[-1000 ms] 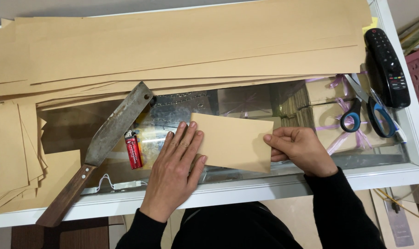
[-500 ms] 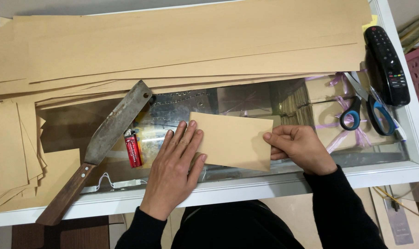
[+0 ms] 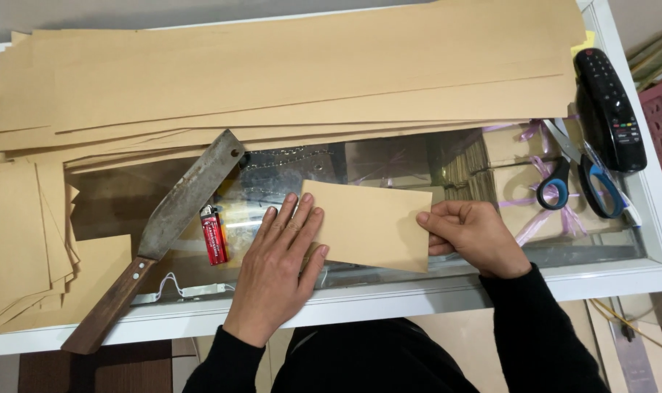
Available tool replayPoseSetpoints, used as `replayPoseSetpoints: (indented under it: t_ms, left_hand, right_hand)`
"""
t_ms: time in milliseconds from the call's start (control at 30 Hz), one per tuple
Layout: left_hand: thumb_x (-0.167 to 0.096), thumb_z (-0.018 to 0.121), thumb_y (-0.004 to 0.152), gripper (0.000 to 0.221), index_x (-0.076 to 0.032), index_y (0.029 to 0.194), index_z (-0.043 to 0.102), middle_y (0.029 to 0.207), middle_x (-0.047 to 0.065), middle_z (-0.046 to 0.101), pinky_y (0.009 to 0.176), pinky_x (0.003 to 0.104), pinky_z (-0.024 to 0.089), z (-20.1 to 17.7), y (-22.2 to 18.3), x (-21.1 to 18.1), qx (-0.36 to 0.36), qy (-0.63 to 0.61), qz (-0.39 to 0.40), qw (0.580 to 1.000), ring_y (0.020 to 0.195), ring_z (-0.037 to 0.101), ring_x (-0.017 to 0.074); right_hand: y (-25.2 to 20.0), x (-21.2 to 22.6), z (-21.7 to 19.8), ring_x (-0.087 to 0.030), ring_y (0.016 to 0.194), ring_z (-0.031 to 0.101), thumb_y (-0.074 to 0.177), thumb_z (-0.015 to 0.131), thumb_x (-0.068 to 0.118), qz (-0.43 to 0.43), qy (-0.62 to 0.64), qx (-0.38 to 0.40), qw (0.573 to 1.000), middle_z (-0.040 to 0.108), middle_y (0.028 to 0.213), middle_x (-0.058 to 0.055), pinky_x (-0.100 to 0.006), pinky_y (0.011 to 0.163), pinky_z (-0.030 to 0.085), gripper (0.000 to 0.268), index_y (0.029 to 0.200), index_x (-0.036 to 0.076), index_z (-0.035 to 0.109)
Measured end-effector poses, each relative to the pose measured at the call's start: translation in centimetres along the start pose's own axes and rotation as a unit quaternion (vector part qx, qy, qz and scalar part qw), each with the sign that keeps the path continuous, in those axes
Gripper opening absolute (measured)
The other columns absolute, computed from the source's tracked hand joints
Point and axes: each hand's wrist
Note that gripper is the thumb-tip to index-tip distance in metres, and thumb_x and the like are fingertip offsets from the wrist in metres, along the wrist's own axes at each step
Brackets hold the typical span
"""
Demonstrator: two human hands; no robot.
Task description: Folding and cutting brown paper sheets to prepare packaging materials using a knife
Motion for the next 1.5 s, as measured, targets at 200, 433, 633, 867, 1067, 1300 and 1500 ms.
replayPoseSetpoints:
  t_ms: [200,433,633,867,1067,1300,1500]
  left_hand:
    - [-0.038,0.051,0.119,0.061,-0.006,0.170,0.050,0.181,0.016,0.044,0.140,0.054,0.026,0.0,-0.1,0.1,0.013,-0.002,-0.006,1.000,0.171,0.035,0.0361]
    - [-0.048,0.036,0.123,0.064,-0.012,0.175,0.042,0.183,0.010,0.040,0.140,0.059,0.010,0.0,-0.4,0.5,0.043,0.047,-0.004,0.998,0.173,0.027,0.0327]
    - [-0.063,0.014,0.130,0.068,-0.024,0.185,0.022,0.190,-0.003,0.023,0.144,0.051,-0.001,0.8,-1.3,1.3,0.003,0.240,0.037,0.970,0.178,0.012,0.0209]
    - [-0.068,0.009,0.130,0.069,-0.026,0.183,0.020,0.190,-0.004,0.018,0.147,0.053,-0.005,1.5,-1.6,1.6,-0.034,0.285,0.032,0.958,0.179,0.007,0.0196]
    - [-0.062,0.019,0.124,0.074,-0.014,0.177,0.036,0.187,0.007,0.028,0.137,0.062,-0.003,0.2,-0.9,0.8,0.069,0.048,-0.011,0.996,0.174,0.014,0.0285]
    - [-0.051,0.024,0.123,0.068,-0.012,0.176,0.039,0.186,0.009,0.034,0.137,0.061,-0.001,-1.2,-0.5,0.5,0.065,-0.044,-0.030,0.996,0.174,0.019,0.0313]
    - [-0.038,0.064,0.112,0.042,-0.009,0.141,0.073,0.142,0.012,0.073,0.104,0.053,0.055,-3.3,-2.7,2.7,-0.145,0.003,-0.088,0.985,0.130,0.061,0.0334]
  right_hand:
    - [-0.4,0.5,0.2,-0.022,0.067,0.072,0.102,0.088,0.014,0.012,-0.003,-0.005,1.000,0.072,0.077,-0.016,-0.038,0.073,0.071,0.023,0.105,-0.008,0.080]
    - [-0.4,0.5,0.0,-0.023,0.071,0.073,0.100,0.088,0.016,0.001,-0.013,-0.001,1.000,0.072,0.076,-0.015,-0.042,0.076,0.073,0.025,0.108,-0.008,0.082]
    - [0.3,0.3,-0.4,-0.031,0.068,0.076,0.102,0.085,0.012,-0.005,-0.009,0.016,1.000,0.078,0.079,-0.024,-0.044,0.066,0.070,0.023,0.105,-0.009,0.078]
    - [-2.3,3.1,0.9,-0.025,0.070,0.077,0.100,0.085,0.033,-0.144,-0.333,-0.146,0.920,0.084,0.079,-0.010,-0.042,0.066,0.060,0.025,0.108,0.009,0.086]
    - [-3.1,1.5,9.2,-0.029,0.114,0.075,0.104,0.075,0.036,-0.461,-0.381,-0.102,0.795,0.084,0.124,-0.007,-0.046,0.102,0.057,0.036,0.133,0.015,0.079]
    - [-4.9,1.0,15.4,-0.027,0.125,0.071,0.112,0.057,0.047,-0.400,-0.377,-0.112,0.828,0.083,0.129,-0.002,-0.049,0.107,0.050,0.049,0.147,0.015,0.068]
    - [-5.5,0.2,16.1,-0.028,0.126,0.068,0.111,0.053,0.053,-0.383,-0.402,-0.131,0.821,0.079,0.133,-0.005,-0.050,0.104,0.048,0.054,0.149,0.018,0.066]
Point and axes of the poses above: each hand's wrist, its own y-axis towards the middle knuckle, its own z-axis out of the palm, x = y × z
